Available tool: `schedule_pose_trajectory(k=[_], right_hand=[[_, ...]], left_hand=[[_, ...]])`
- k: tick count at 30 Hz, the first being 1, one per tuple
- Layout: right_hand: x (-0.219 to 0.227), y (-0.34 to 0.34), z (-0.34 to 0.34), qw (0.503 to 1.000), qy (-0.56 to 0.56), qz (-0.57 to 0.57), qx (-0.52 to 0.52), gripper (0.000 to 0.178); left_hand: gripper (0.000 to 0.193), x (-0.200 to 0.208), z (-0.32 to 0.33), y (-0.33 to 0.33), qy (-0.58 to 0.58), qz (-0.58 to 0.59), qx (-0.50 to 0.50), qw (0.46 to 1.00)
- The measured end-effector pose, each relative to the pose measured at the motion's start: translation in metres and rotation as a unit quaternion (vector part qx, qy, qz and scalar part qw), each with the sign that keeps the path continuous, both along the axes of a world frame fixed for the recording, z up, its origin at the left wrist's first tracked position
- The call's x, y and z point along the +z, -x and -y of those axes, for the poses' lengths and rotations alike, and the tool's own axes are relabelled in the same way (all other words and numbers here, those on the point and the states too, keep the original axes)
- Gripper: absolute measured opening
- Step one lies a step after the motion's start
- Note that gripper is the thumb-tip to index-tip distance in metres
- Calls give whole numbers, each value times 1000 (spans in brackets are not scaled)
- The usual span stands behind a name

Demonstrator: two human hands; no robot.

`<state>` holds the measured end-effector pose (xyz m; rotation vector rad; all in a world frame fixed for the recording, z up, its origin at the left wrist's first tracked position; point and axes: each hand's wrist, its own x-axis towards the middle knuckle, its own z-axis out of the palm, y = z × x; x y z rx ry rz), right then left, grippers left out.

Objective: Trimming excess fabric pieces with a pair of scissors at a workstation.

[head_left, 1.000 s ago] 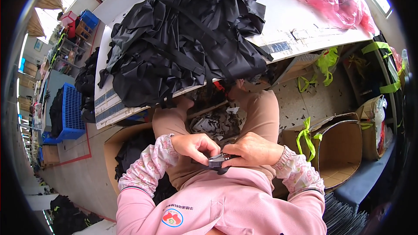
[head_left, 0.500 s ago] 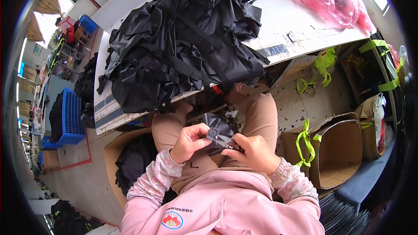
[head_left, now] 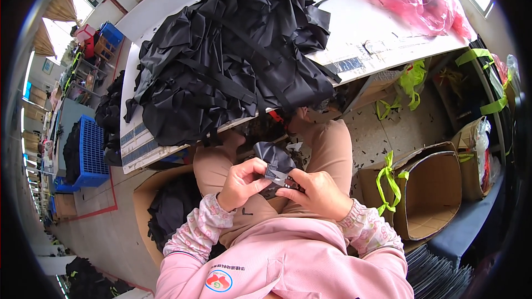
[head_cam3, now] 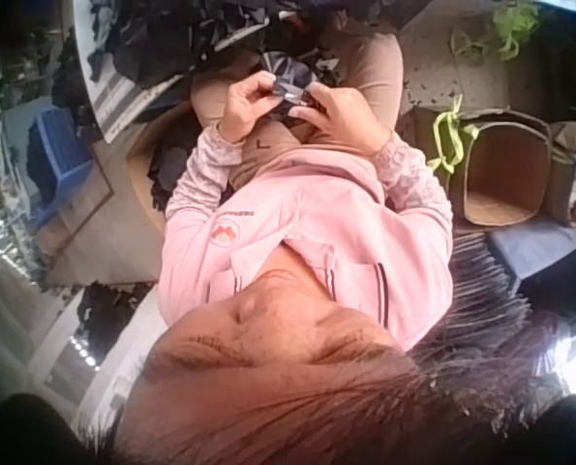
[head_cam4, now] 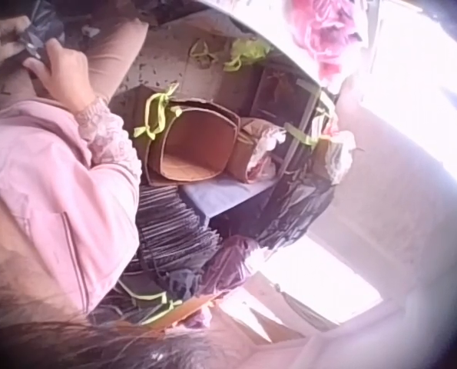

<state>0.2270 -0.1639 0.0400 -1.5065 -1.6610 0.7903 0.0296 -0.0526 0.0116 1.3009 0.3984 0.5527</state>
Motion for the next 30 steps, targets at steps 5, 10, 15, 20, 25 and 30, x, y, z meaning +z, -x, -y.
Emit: schedule_pose_trajectory(k=[5, 10, 15, 20, 25, 30], right_hand=[[0, 2, -2, 999, -21, 27, -6, 34], [2, 2, -2, 998, -22, 60, -7, 35], [-2, -4, -2, 999, -21, 30, -30, 37], [-9, -10, -1, 998, 14, 6, -62, 35], [-28, -19, 3, 996, 25, 20, -78, 36], [-39, -15, -5, 995, 46, 48, -69, 40]], left_hand=[[12, -5, 3, -2, 10, -3, -3, 1000], [11, 2, 3, -2, -16, -16, 6, 1000], [10, 5, 1, -4, 9, -22, 17, 1000], [9, 14, -5, 9, -13, -62, 51, 997], [12, 15, -46, 117, -398, -334, -32, 854], [33, -14, -23, 256, -135, -686, -452, 554]])
